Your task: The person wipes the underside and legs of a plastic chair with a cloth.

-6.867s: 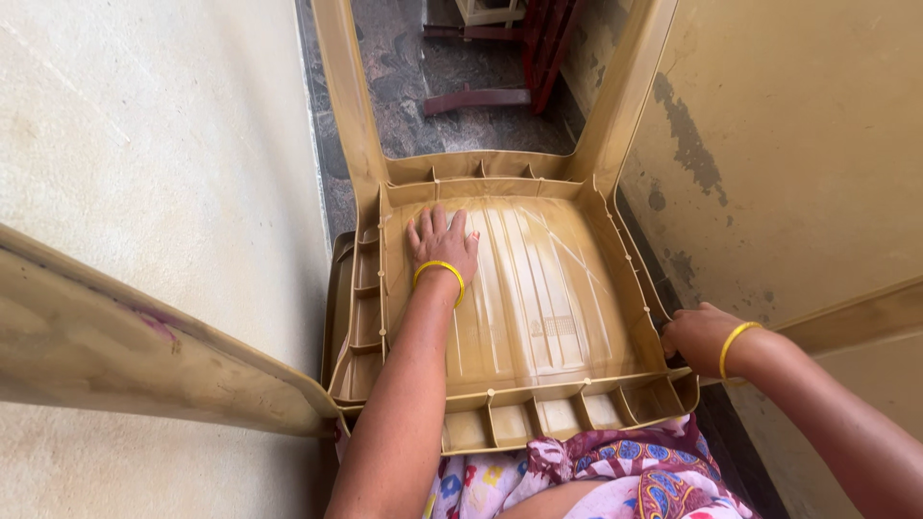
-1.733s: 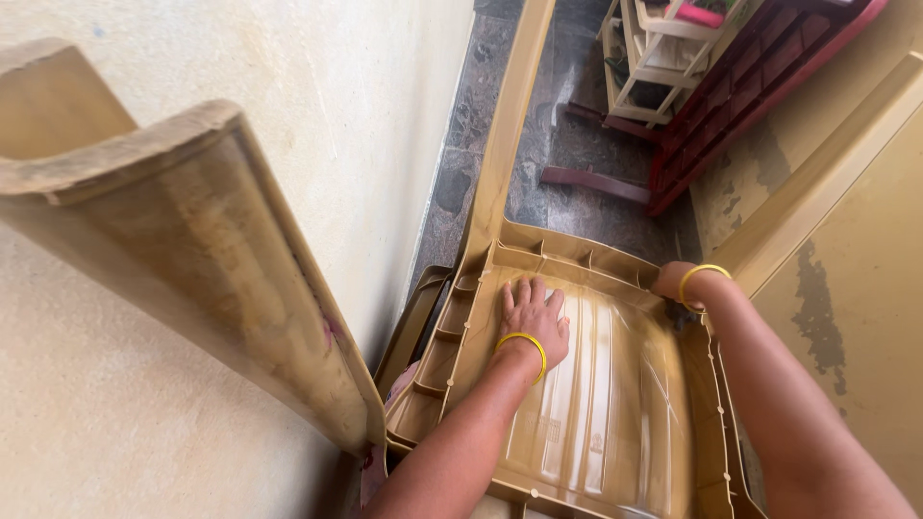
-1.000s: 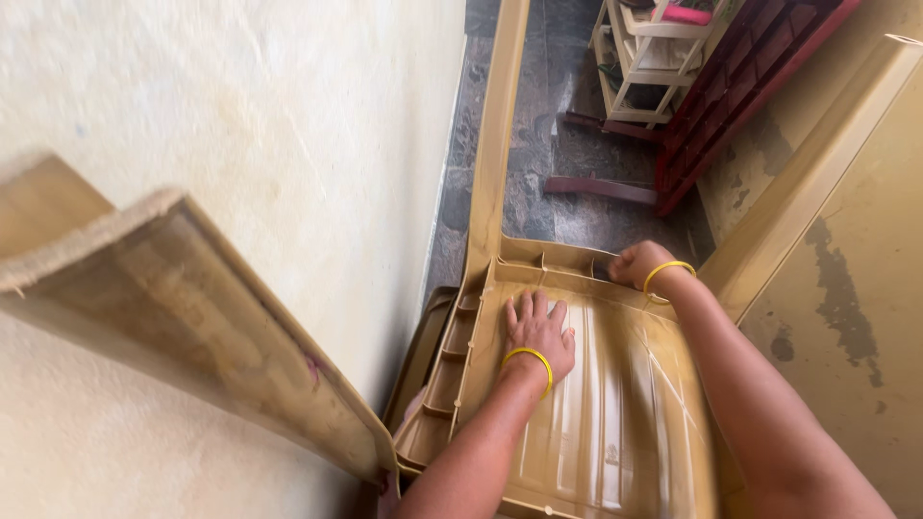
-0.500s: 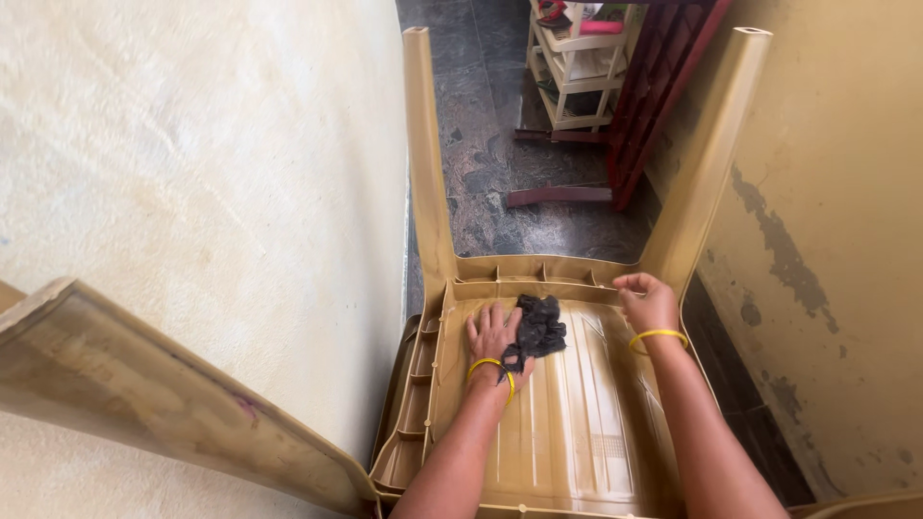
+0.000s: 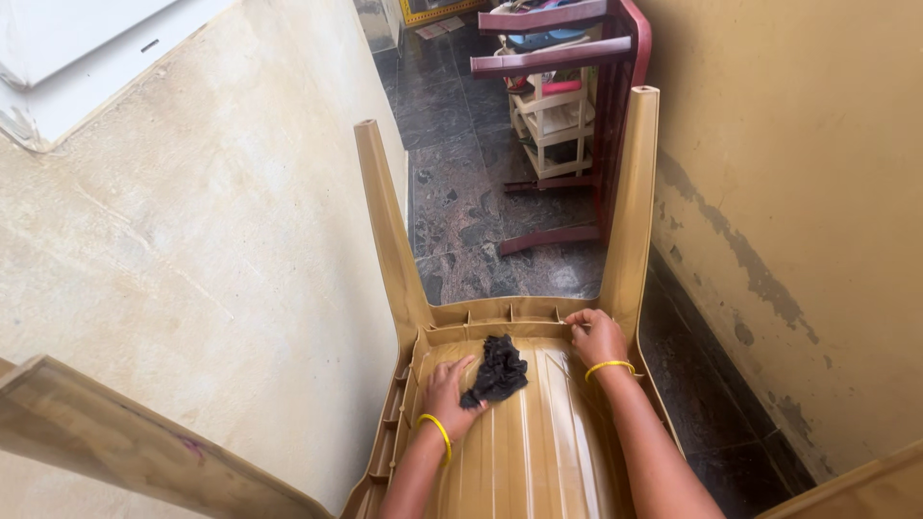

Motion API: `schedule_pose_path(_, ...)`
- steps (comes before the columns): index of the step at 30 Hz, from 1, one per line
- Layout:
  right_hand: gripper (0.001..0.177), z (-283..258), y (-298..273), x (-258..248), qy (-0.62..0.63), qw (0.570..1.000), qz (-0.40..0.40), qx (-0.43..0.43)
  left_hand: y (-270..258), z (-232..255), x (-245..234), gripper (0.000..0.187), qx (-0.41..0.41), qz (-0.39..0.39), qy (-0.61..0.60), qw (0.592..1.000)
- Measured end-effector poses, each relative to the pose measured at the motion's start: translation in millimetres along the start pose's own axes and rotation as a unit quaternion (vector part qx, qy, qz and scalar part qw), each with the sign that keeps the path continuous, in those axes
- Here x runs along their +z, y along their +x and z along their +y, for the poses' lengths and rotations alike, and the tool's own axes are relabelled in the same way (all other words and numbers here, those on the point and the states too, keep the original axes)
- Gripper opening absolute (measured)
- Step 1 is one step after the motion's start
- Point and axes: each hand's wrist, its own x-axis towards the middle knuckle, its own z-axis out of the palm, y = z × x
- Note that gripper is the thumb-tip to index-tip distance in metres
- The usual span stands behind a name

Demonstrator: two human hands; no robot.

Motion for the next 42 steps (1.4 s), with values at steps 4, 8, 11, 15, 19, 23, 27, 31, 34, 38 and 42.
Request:
schedule_pose_path(4,0.01,-0.8,2.1,0.3,0.013,1.0,-0.013,0.011,0.5,-18.4,7.1,0.029,-0.066,-0.083,-0.226,0.968)
schedule_pose_path(8,0.01,-0.3,2.8,3.8,0.034,0.999,-0.012,-0.02,36.5,-28.8,16.1,0.017,-0.018,-0.047,-0.218,0.975)
schedule_pose_path(11,0.01,-1.9,-0.7,1.3,0.057,0.998,-0.028,0.011,75.3,-19.6,28.0,0.021,0.015,-0.031,-0.353,0.935)
schedule_pose_path(15,0.01,-5.9,0.8,-3.1,0.071,0.996,-0.046,0.028,93.6,20.1,40.4,0.029,0.044,-0.025,-0.316,0.947)
schedule_pose_path(19,0.012,-6.3,0.8,-1.5,0.029,0.999,-0.029,0.004,63.1,57.1,27.2,0.035,0.056,-0.053,-0.011,0.997)
schedule_pose_path(23,0.013,-8.1,0.2,0.1,0.02,0.999,-0.037,0.013,40.8,62.4,32.0,0.052,0.134,-0.057,0.086,0.986)
schedule_pose_path(27,0.013,-8.7,0.9,0.8,0.02,0.999,-0.032,0.003,51.8,37.8,39.1,0.034,0.17,-0.036,0.061,0.983)
schedule_pose_path(31,0.015,-9.2,1.3,0.9,0.026,0.998,-0.053,0.016,83.4,25.1,26.1,0.028,0.114,0.017,-0.036,0.993)
schedule_pose_path(34,0.015,-10.8,2.5,1.1,0.011,0.998,-0.059,0.018,117.5,17.4,-12.5,0.025,0.118,0.125,0.005,0.985)
schedule_pose_path(38,0.016,-12.1,1.3,0.8,0.026,0.997,-0.061,0.027,155.8,-3.2,-35.2,0.02,0.066,0.11,0.118,0.985)
schedule_pose_path(42,0.016,-15.8,-0.1,-0.2,0.03,0.997,-0.063,0.019,182.4,-36.4,-10.9,0.023,-0.071,-0.019,0.188,0.979)
